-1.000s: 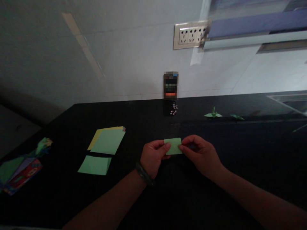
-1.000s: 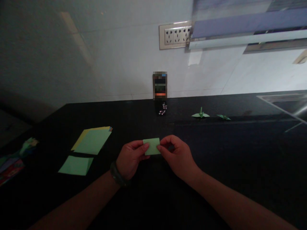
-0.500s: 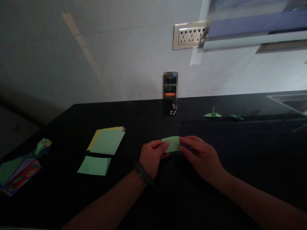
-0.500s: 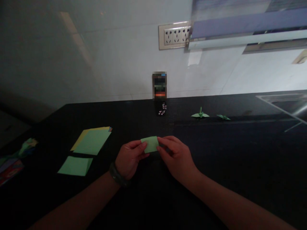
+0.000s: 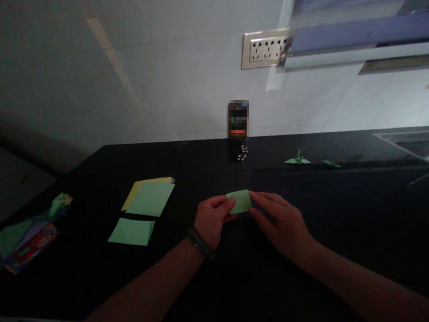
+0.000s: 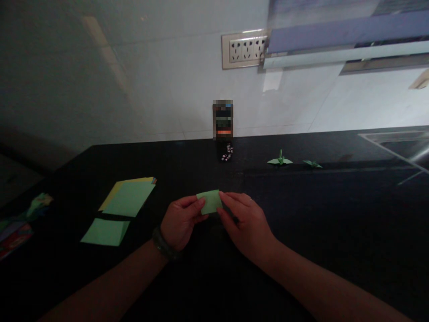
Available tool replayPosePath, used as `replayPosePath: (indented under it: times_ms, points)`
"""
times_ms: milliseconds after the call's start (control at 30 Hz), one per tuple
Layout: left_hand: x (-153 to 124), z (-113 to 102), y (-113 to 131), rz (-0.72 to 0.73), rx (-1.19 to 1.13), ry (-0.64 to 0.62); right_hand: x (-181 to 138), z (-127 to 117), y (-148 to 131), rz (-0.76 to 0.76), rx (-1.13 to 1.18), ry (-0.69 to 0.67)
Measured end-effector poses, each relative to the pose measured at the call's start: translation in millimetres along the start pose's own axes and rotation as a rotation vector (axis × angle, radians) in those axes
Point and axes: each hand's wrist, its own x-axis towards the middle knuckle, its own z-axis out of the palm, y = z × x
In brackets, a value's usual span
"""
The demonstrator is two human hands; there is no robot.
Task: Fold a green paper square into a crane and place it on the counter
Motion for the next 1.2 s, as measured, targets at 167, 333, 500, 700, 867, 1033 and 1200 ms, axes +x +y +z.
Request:
replayPosePath:
  times_ms: [167,333,500,700,867,1033,1200]
  points:
    - [-1,-1,1,-0.014,0.025,-0.033,1,0,-2,0.050,0.085,-0.004]
    - [-5,-3,-1,-0.073,0.083,-0.190,4,0,-1,0.154,0.212,-0.017]
    - [-5,-3,-2,-0.085,0.051,-0.216,4,0,0,0.180,0.238,-0.030]
    - [-6,-2,-1,-0.075,0.016,-0.241,4,-2,-1,0.159,0.239,-0.014]
    - [-6,-3,1,-0.092,-0.008,-0.257,4,-6,4,0.013,0.217,-0.070]
    - [-7,-3,4,-0.111,-0.037,-0.242,5,-9,12,-0.193,0.216,-0.139]
    - [-7,-3,7,-0.133,-0.038,-0.216,8,-11,15,-0.249,0.214,-0.217]
